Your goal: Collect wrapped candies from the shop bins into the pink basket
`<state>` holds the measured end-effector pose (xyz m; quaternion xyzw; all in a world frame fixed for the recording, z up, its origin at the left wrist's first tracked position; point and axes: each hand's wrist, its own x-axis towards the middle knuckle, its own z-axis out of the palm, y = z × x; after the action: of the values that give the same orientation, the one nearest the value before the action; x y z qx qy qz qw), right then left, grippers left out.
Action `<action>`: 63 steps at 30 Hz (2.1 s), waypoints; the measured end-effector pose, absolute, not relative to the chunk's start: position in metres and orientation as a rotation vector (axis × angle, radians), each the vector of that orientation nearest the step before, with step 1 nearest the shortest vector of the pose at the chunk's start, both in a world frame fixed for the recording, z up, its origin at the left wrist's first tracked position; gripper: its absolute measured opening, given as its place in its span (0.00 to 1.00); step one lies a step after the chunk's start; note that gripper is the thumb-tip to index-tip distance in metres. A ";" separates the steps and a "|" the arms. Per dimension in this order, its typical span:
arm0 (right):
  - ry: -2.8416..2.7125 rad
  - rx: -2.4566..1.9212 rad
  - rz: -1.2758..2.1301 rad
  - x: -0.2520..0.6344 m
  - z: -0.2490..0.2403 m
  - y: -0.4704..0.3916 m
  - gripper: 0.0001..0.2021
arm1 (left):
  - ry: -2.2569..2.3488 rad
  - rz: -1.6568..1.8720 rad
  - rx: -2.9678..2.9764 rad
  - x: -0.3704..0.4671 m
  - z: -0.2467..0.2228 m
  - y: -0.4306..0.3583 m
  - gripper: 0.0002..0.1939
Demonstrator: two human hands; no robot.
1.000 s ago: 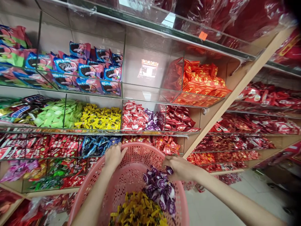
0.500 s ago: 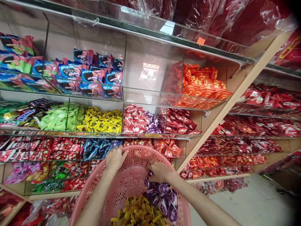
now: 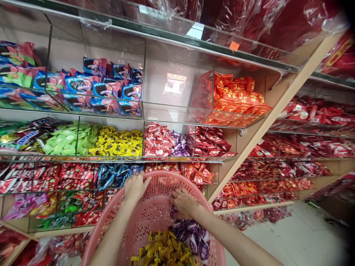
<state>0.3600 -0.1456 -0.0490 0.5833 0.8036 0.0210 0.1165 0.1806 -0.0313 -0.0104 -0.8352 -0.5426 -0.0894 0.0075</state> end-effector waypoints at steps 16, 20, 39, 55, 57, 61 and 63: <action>2.425 1.752 0.048 0.353 -0.060 -0.140 0.14 | -1.705 -0.272 -2.626 0.181 -0.011 -0.030 0.24; 2.360 1.748 -0.015 0.350 -0.065 -0.142 0.16 | -1.716 -0.262 -2.633 0.182 -0.009 -0.031 0.24; 2.590 1.910 0.077 0.353 -0.048 -0.152 0.29 | -1.699 -0.276 -2.614 0.183 -0.011 -0.031 0.25; 2.234 2.847 -1.529 0.430 -0.042 -0.192 0.21 | -1.696 -0.274 -2.624 0.182 -0.010 -0.031 0.25; 1.903 2.798 -2.174 0.428 -0.044 -0.206 0.22 | -1.702 -0.263 -2.633 0.183 -0.010 -0.032 0.25; 1.234 2.783 -2.914 0.416 -0.051 -0.221 0.21 | -1.707 -0.229 -2.655 0.187 -0.012 -0.032 0.24; 1.176 2.764 -3.023 0.413 -0.053 -0.223 0.21 | -1.696 -0.223 -2.669 0.189 -0.013 -0.031 0.24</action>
<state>0.4127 -0.2233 -0.0526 0.5494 0.2338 -0.6009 -0.5315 0.1887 -0.0315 -0.0130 -0.8418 -0.5350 -0.0704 -0.0144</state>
